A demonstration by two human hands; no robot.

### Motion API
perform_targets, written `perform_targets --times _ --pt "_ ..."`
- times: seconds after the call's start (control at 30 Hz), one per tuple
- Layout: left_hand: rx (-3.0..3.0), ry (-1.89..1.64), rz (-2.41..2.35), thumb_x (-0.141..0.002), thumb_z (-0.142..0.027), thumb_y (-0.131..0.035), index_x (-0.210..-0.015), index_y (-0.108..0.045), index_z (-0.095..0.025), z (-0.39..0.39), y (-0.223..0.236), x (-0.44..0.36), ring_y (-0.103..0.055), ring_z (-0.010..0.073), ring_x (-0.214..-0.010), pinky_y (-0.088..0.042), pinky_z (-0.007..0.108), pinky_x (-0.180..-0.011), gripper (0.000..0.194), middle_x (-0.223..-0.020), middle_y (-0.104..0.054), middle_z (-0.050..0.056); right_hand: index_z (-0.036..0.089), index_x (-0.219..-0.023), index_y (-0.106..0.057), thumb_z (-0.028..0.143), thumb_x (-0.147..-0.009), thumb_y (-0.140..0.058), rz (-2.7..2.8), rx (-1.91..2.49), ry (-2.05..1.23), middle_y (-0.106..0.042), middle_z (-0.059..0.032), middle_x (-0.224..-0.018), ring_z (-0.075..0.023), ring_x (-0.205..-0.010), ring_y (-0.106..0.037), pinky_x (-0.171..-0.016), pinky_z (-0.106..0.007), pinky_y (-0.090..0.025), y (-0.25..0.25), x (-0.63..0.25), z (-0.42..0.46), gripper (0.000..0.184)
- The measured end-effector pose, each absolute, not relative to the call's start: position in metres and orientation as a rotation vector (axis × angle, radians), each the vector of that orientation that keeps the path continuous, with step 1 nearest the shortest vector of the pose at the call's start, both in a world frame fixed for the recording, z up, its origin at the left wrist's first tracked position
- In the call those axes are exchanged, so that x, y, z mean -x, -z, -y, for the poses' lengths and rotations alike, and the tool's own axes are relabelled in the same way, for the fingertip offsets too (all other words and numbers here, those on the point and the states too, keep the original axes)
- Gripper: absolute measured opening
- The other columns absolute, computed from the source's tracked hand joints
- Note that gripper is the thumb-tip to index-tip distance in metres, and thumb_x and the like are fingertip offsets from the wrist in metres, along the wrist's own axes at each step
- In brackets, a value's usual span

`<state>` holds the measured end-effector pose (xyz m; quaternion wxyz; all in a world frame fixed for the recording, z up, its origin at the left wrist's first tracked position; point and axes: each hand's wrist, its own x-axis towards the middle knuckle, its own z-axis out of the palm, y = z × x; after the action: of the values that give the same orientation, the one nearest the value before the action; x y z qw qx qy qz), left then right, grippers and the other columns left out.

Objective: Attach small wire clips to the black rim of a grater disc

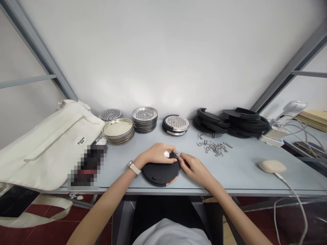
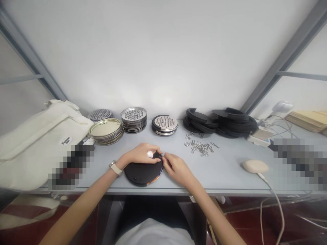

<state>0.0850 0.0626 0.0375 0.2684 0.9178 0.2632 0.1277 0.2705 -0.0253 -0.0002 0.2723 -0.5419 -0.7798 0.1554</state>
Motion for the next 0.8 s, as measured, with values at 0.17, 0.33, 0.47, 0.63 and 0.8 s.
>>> perform_targets --times 0.17,0.33,0.47,0.63,0.8 --pt "-2.474 -0.348 -0.699 -0.076 -0.035 -0.06 -0.099 -0.065 -0.025 -0.0626 -0.0379 -0.0853 -0.059 0.014 -0.079 -0.041 0.022 -0.07 0.026 -0.091 -0.069 -0.003 0.021 -0.071 -0.041 0.027 -0.095 -0.034 2.118 1.454 -0.41 -0.049 0.0013 -0.063 -0.0133 -0.056 -0.045 -0.055 -0.024 -0.033 -0.0008 -0.2713 0.0261 0.026" --pt "-2.465 -0.363 -0.681 -0.076 -0.035 -0.061 -0.099 -0.065 -0.025 -0.063 -0.0375 -0.0853 -0.06 0.014 -0.082 -0.041 0.022 -0.073 0.025 -0.094 -0.069 -0.003 0.022 -0.069 -0.038 0.027 -0.094 -0.035 2.112 1.446 -0.437 -0.046 0.0025 -0.062 -0.0125 -0.055 -0.042 -0.054 -0.024 -0.032 -0.0001 -0.2719 0.0268 0.025" --pt "-2.451 -0.359 -0.686 -0.076 -0.036 -0.061 -0.099 -0.065 -0.025 -0.0629 -0.0381 -0.0855 -0.061 0.0142 -0.085 -0.041 0.022 -0.073 0.026 -0.097 -0.069 -0.003 0.022 -0.068 -0.038 0.026 -0.093 -0.037 2.094 1.441 -0.447 -0.045 0.0033 -0.06 -0.0118 -0.053 -0.04 -0.053 -0.023 -0.032 0.0005 -0.2716 0.0272 0.025" --pt "-2.443 -0.339 -0.707 -0.075 -0.035 -0.061 -0.098 -0.066 -0.024 -0.0628 -0.0395 -0.0859 -0.061 0.0144 -0.083 -0.042 0.022 -0.072 0.025 -0.094 -0.069 -0.003 0.022 -0.068 -0.037 0.026 -0.092 -0.037 2.073 1.458 -0.476 -0.045 0.0035 -0.059 -0.0115 -0.052 -0.039 -0.051 -0.023 -0.032 -0.0004 -0.2713 0.0269 0.025" --pt "-2.435 -0.363 -0.689 -0.076 -0.035 -0.061 -0.096 -0.065 -0.024 -0.0634 -0.0381 -0.0854 -0.06 0.0138 -0.082 -0.042 0.022 -0.072 0.024 -0.094 -0.069 -0.003 0.022 -0.068 -0.035 0.028 -0.093 -0.036 2.053 1.458 -0.472 -0.044 0.0041 -0.059 -0.0114 -0.053 -0.039 -0.053 -0.023 -0.033 0.0011 -0.2717 0.0263 0.026"
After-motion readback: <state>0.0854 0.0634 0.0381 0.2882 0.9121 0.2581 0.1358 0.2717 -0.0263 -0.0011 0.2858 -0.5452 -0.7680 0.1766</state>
